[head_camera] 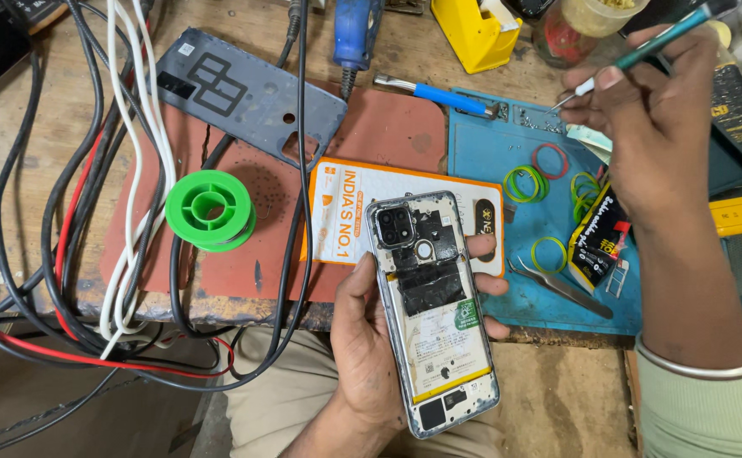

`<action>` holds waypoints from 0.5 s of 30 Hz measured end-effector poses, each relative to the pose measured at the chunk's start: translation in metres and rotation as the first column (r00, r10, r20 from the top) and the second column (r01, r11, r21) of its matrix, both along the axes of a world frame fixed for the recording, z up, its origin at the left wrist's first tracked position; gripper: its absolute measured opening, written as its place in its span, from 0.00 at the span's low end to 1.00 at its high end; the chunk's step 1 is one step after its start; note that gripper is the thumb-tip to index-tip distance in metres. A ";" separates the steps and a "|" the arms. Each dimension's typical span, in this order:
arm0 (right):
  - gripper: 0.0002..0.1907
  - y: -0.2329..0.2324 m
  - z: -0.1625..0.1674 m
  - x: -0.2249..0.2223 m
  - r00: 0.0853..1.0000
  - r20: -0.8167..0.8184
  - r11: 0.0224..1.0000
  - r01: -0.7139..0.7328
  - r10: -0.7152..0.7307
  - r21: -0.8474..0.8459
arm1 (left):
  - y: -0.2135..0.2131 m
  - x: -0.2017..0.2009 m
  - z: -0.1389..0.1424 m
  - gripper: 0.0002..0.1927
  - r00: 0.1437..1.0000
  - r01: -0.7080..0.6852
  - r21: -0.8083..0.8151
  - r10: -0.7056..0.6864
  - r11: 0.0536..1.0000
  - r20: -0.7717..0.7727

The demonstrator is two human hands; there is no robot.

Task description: The person uses a screwdriver to remove screws from the back of a disassembled smartphone, then uses tweezers to lift a small metal bracket. The person applies adhesive from a tube around the camera module area and continues to manipulate internal components.

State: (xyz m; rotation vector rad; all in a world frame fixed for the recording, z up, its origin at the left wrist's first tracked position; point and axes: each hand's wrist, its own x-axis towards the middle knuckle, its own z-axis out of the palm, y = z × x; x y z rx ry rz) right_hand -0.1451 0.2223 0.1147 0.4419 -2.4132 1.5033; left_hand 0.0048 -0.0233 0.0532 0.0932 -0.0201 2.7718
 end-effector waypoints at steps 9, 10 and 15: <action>0.15 0.002 -0.019 -0.001 0.996 0.086 0.998 0.010 -0.016 0.067 | -0.001 0.000 0.002 0.40 1.000 -0.002 -0.014 0.002 1.000 0.008; 0.15 0.003 -0.020 -0.001 0.996 0.091 0.998 0.009 -0.014 0.056 | -0.001 0.000 0.002 0.40 1.000 -0.006 -0.019 0.006 1.000 0.006; 0.16 0.006 -0.024 -0.002 0.992 0.125 0.999 0.012 -0.016 0.032 | 0.000 0.000 0.001 0.40 1.000 -0.013 -0.035 0.013 0.999 0.010</action>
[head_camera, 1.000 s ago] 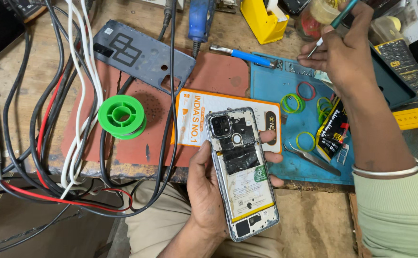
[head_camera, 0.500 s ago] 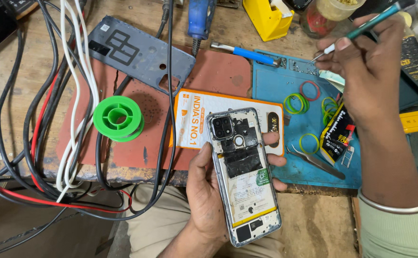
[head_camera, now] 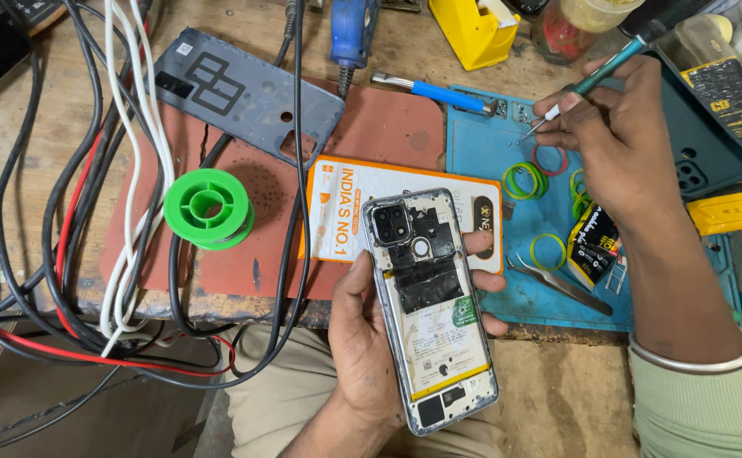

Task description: The person uses a screwdriver to remove screws from the back of a disassembled smartphone, then uses tweezers to lift a small metal bracket. The person applies adhesive from a tube around the camera module area and continues to manipulate internal components.

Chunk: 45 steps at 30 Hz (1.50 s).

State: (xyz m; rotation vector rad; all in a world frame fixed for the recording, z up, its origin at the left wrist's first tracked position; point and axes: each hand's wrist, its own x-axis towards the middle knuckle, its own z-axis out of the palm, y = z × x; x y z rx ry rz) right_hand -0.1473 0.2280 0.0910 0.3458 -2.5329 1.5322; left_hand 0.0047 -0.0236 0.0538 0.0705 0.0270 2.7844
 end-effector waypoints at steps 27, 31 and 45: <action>0.49 -0.124 0.013 0.174 0.949 -0.050 0.783 0.225 -0.310 -0.580 | 0.001 -0.042 0.017 0.37 0.982 -0.190 -0.062 0.188 0.980 -0.034; 0.48 -0.123 0.010 0.175 0.951 -0.053 0.834 0.240 -0.305 -0.498 | 0.001 -0.040 0.016 0.37 0.977 -0.210 -0.040 0.208 0.977 -0.047; 0.42 -0.116 -0.001 0.188 0.965 -0.213 0.962 0.094 -0.151 -0.255 | 0.004 -0.041 0.013 0.40 0.974 -0.220 -0.057 0.216 0.974 -0.074</action>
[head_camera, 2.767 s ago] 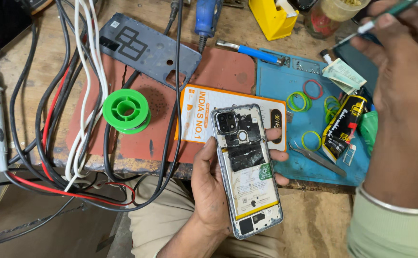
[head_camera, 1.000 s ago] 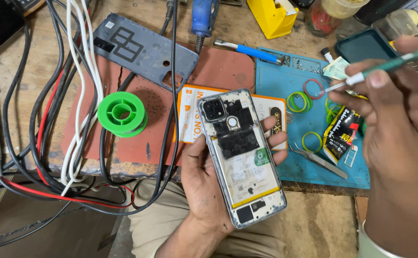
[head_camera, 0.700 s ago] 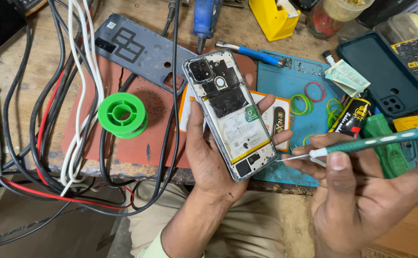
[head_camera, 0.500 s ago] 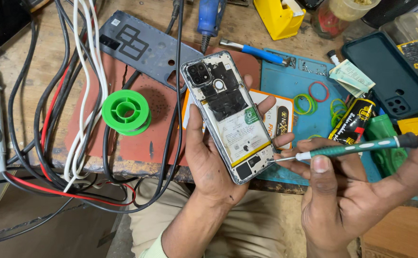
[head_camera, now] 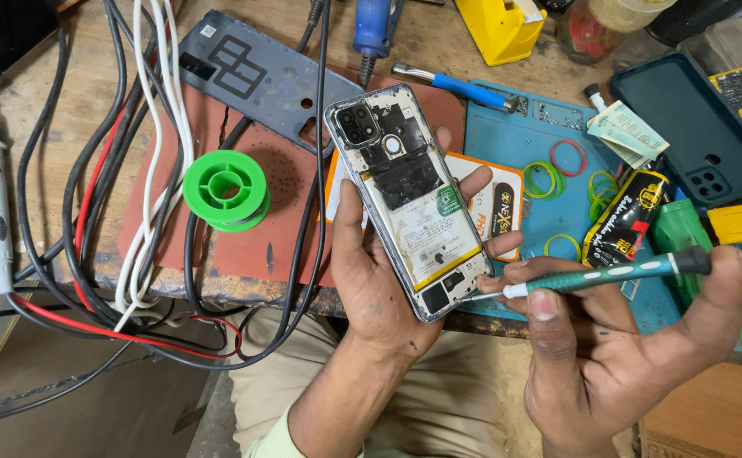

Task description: The person uses a screwdriver to remove screws from the back of a disassembled smartphone, then uses tweezers to lift a small metal bracket. The person applies adhesive from a tube around the camera module area and continues to manipulate internal components.

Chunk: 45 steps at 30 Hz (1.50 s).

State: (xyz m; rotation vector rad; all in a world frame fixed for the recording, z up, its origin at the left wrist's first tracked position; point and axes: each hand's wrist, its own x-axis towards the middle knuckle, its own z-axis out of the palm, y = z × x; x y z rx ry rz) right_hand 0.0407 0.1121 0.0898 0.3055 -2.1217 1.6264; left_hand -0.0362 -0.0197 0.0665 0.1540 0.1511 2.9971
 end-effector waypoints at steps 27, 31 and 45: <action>0.45 -0.001 0.034 -0.015 0.985 -0.169 0.898 0.055 0.021 0.436 | 0.000 0.001 -0.004 0.36 0.996 -0.059 0.020 0.057 0.998 0.074; 0.42 0.000 0.035 -0.016 0.990 -0.088 0.934 -0.069 0.106 0.350 | 0.000 0.002 -0.006 0.36 0.998 -0.056 0.092 0.053 0.994 0.028; 0.47 0.006 0.032 -0.018 0.984 -0.140 0.893 0.160 -0.111 0.421 | -0.001 0.002 -0.005 0.35 0.997 -0.053 0.070 0.050 0.996 0.051</action>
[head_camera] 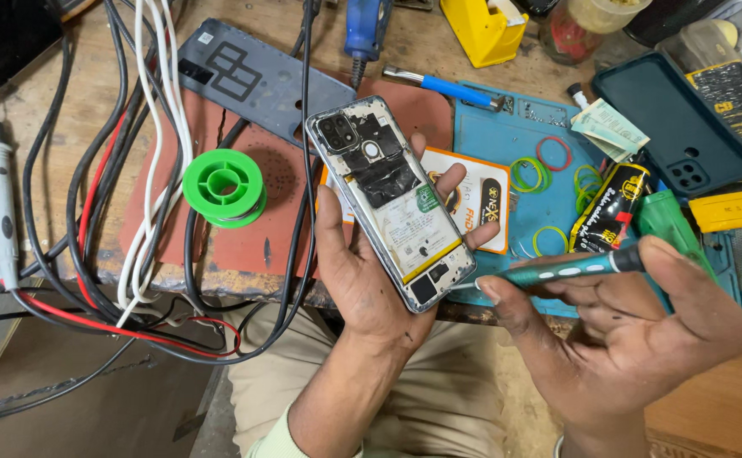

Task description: The person uses a screwdriver to remove screws from the back of a disassembled smartphone, then uses tweezers to lift a small metal bracket. The person applies adhesive from a tube around the camera module area and continues to manipulate internal components.

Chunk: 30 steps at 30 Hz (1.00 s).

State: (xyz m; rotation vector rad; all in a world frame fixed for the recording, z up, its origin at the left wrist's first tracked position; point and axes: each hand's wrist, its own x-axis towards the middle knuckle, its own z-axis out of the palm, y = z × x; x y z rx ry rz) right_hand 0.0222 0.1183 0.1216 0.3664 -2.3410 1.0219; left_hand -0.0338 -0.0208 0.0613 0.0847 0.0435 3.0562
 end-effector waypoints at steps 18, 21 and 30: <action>0.36 0.103 -0.033 -0.111 0.998 -0.008 0.946 -0.055 0.055 -0.318 | -0.001 0.000 0.000 0.36 1.000 0.025 -0.017 -0.025 1.000 0.003; 0.35 0.109 -0.042 -0.113 0.998 -0.009 0.985 -0.064 0.063 -0.158 | -0.002 0.002 0.001 0.36 1.000 0.020 -0.015 -0.020 1.000 -0.002; 0.35 0.113 -0.052 -0.103 0.996 0.015 0.990 -0.085 0.087 -0.115 | -0.004 0.004 0.002 0.36 1.000 0.029 0.000 -0.029 1.000 -0.006</action>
